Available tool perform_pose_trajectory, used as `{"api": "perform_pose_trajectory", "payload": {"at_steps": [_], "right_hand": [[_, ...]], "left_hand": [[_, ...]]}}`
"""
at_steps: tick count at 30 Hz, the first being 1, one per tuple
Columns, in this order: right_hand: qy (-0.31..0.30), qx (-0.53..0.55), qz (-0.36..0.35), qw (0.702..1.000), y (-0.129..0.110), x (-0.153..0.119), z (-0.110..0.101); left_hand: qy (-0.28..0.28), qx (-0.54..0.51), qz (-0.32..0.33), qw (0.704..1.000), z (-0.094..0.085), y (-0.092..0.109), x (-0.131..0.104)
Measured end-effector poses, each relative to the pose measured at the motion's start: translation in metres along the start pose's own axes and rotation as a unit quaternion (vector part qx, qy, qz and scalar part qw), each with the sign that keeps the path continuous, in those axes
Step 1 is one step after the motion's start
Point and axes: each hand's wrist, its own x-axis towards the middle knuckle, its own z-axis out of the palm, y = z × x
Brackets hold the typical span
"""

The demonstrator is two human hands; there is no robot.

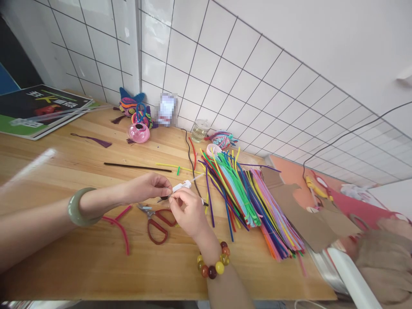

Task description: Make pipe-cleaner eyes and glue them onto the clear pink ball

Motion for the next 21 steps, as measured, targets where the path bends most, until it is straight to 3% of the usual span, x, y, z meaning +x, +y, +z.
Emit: {"api": "perform_pose_trajectory", "payload": {"at_steps": [21], "right_hand": [[0.003,-0.012,0.003,1.000,0.0012,0.0000,0.0024]], "left_hand": [[0.009,0.019,0.006,1.000,0.0003,-0.0007,0.0005]]}}
